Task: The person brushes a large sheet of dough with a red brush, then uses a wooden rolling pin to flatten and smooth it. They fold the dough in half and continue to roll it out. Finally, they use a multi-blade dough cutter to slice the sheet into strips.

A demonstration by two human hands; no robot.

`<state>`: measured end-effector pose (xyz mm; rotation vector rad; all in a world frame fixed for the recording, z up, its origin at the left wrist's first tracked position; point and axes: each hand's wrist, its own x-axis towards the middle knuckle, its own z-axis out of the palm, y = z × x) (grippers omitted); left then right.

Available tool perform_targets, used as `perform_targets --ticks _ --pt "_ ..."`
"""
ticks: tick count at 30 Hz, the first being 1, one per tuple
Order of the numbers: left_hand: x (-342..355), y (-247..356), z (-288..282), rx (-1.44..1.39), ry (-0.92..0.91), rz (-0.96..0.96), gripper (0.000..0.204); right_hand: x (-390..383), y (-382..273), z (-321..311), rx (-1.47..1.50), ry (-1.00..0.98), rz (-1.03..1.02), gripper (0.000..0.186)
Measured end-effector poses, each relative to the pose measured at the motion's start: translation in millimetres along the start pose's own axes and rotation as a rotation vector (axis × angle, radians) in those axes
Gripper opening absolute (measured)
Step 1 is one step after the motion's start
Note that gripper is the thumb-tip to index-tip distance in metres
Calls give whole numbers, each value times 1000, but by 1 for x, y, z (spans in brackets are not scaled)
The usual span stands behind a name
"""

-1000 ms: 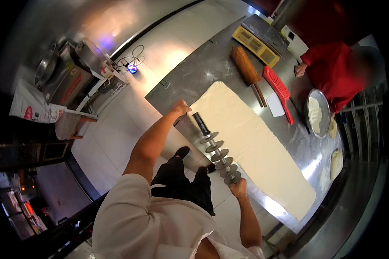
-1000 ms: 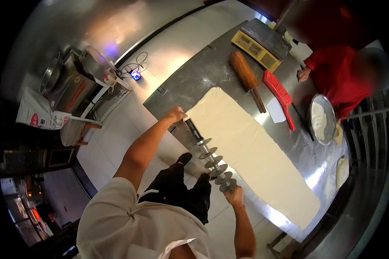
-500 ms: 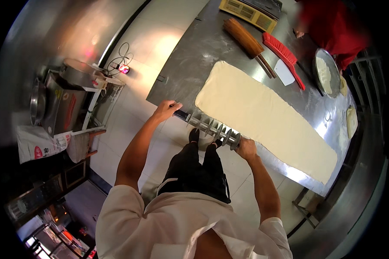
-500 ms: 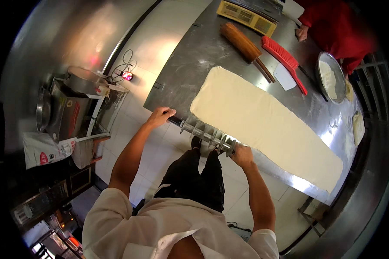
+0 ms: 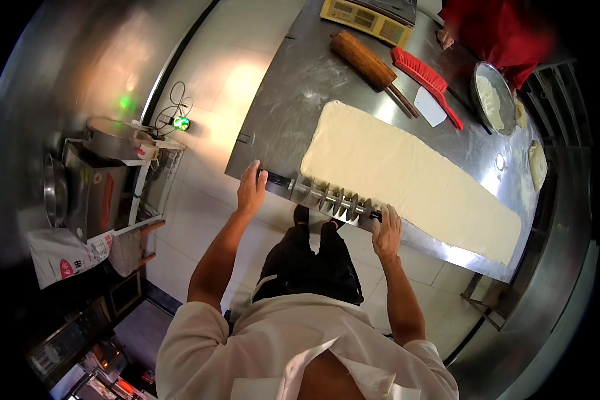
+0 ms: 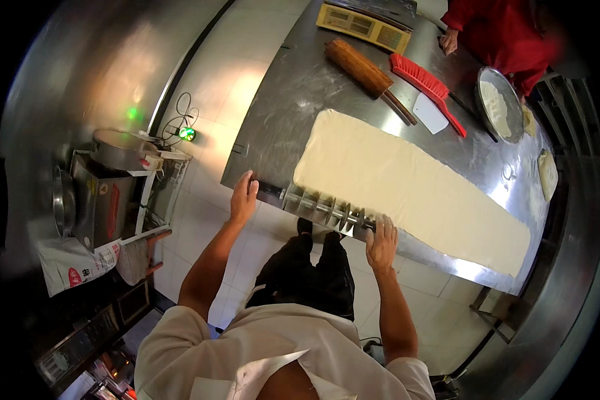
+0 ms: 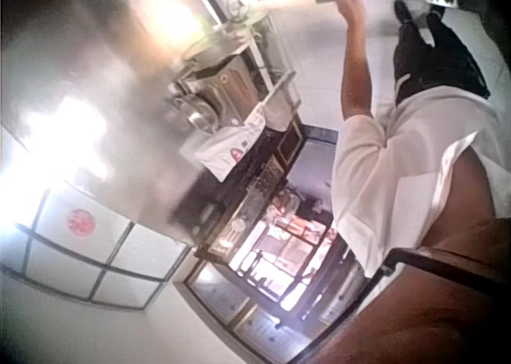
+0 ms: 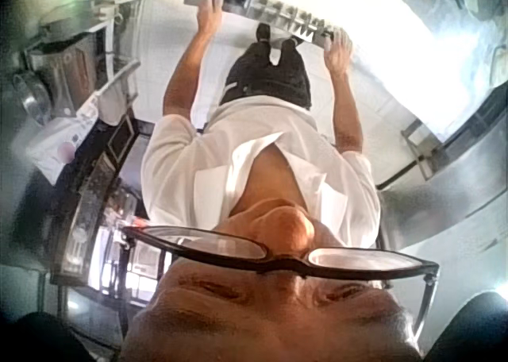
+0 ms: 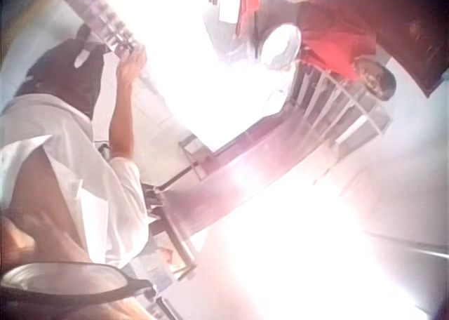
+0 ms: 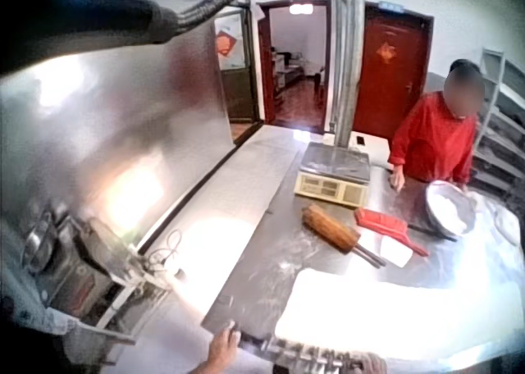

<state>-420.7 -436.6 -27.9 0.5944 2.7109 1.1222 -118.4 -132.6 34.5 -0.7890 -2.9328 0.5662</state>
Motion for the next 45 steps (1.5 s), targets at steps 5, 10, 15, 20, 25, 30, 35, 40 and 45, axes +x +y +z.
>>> perform_targets --ticks 5,10,15,20,25,30,35,40,45 --pt "0 -2 5 -6 -73 68 55 -3 2 23 -37 25 117 56" --pt "10 6 8 203 -21 254 52 8 3 22 -76 -26 189 59" --pt "35 20 14 331 -44 277 52 31 11 29 -166 -32 201 61" --pt "74 34 27 386 -25 280 51 66 25 34 -171 20 245 62" --pt "129 48 42 393 -46 305 51 119 43 31 -164 30 253 60" --pt "171 52 63 407 -87 244 52 160 55 24 -138 51 234 59" --pt "174 51 71 395 -69 258 50 164 58 25 -141 78 255 59" --pt "164 42 64 314 42 405 41 150 57 30 -135 137 207 60" --pt "140 35 56 295 7 381 36 130 53 34 -150 129 212 59"
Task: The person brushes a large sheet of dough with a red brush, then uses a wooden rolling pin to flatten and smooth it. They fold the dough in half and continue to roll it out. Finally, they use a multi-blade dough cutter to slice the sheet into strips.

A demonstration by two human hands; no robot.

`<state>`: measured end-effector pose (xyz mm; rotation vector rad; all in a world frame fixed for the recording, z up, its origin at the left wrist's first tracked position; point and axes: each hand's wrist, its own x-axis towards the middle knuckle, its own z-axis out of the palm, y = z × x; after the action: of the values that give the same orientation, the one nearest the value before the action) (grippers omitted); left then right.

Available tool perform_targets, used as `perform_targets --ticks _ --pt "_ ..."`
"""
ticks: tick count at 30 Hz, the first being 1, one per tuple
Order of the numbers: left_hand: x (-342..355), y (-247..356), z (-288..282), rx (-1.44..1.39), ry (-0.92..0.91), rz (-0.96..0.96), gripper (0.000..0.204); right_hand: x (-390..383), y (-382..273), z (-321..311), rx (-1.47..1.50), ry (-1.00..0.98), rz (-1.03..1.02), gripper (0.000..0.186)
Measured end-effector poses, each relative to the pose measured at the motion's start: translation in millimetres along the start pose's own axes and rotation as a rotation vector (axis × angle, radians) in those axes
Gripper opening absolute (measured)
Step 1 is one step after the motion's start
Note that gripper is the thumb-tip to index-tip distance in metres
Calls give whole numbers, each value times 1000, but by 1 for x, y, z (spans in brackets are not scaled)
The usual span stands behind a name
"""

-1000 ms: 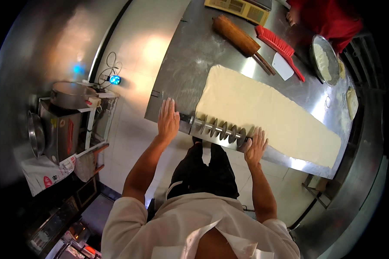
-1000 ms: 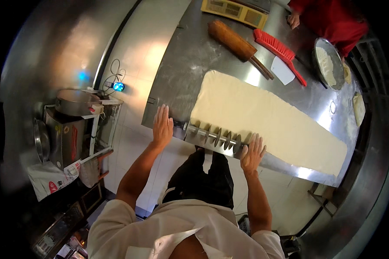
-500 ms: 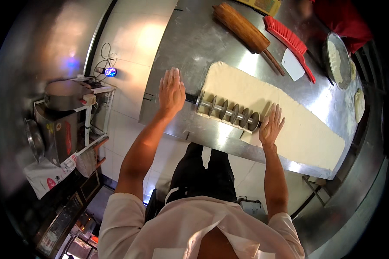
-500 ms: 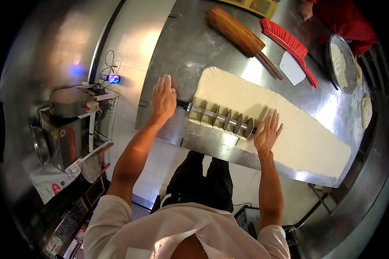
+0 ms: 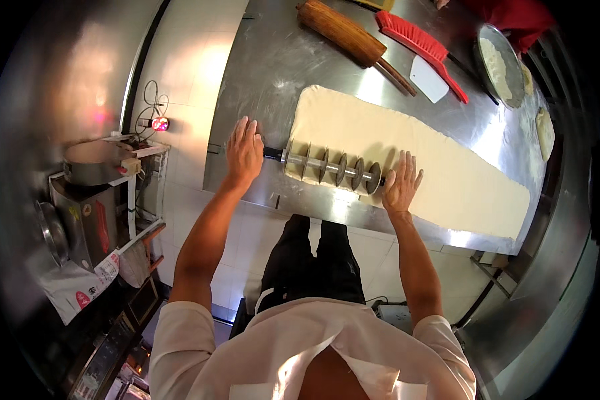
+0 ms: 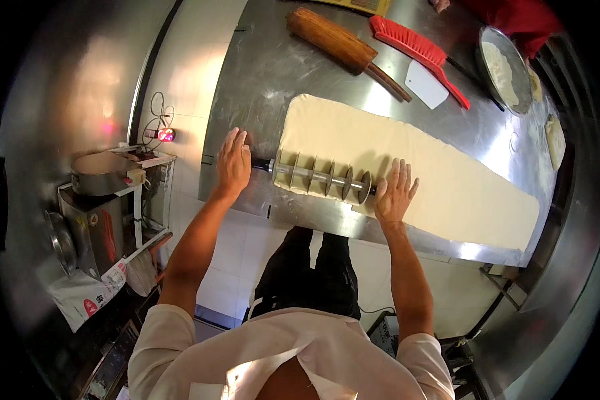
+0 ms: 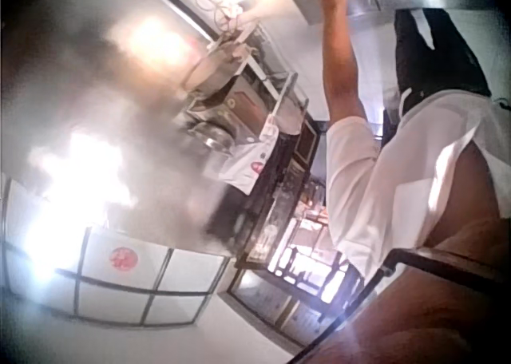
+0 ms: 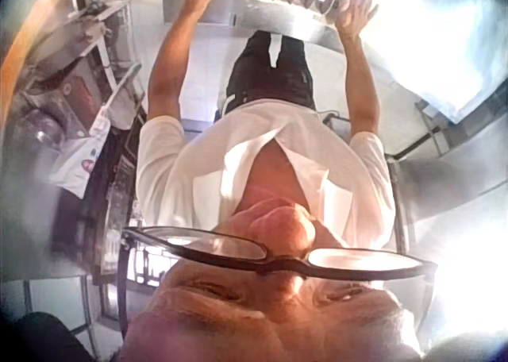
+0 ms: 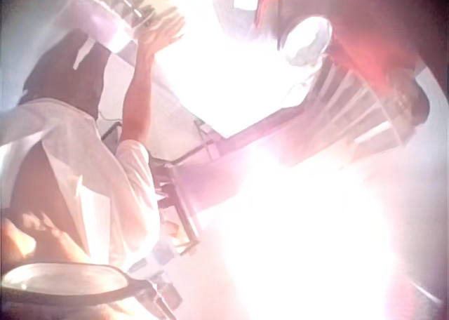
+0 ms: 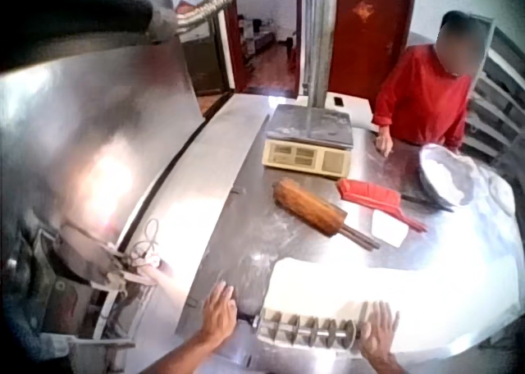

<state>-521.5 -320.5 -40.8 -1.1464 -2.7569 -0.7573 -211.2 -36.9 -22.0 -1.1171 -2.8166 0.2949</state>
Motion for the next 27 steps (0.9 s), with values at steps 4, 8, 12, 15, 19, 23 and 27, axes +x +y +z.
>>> perform_targets --ticks 4,8,12,15,19,23,27 --pt "-10 7 -7 33 -57 -38 36 -14 1 -7 -26 -39 11 57" --pt "-15 7 -6 20 -31 -97 40 -17 -18 -29 -26 18 -14 55" --pt "-23 26 -27 21 103 42 44 -56 -54 -62 217 -67 -327 53" --pt "-53 55 -45 -36 91 247 45 -89 -82 -52 127 -114 -270 55" --pt "-122 90 -31 -158 -164 273 55 -106 -111 -37 0 -212 -97 55" --pt "-130 123 -18 -85 -292 132 59 -148 -119 -20 -60 -343 -124 41" --pt "-123 128 -18 36 -354 100 61 -142 -125 -36 55 -342 -191 44"
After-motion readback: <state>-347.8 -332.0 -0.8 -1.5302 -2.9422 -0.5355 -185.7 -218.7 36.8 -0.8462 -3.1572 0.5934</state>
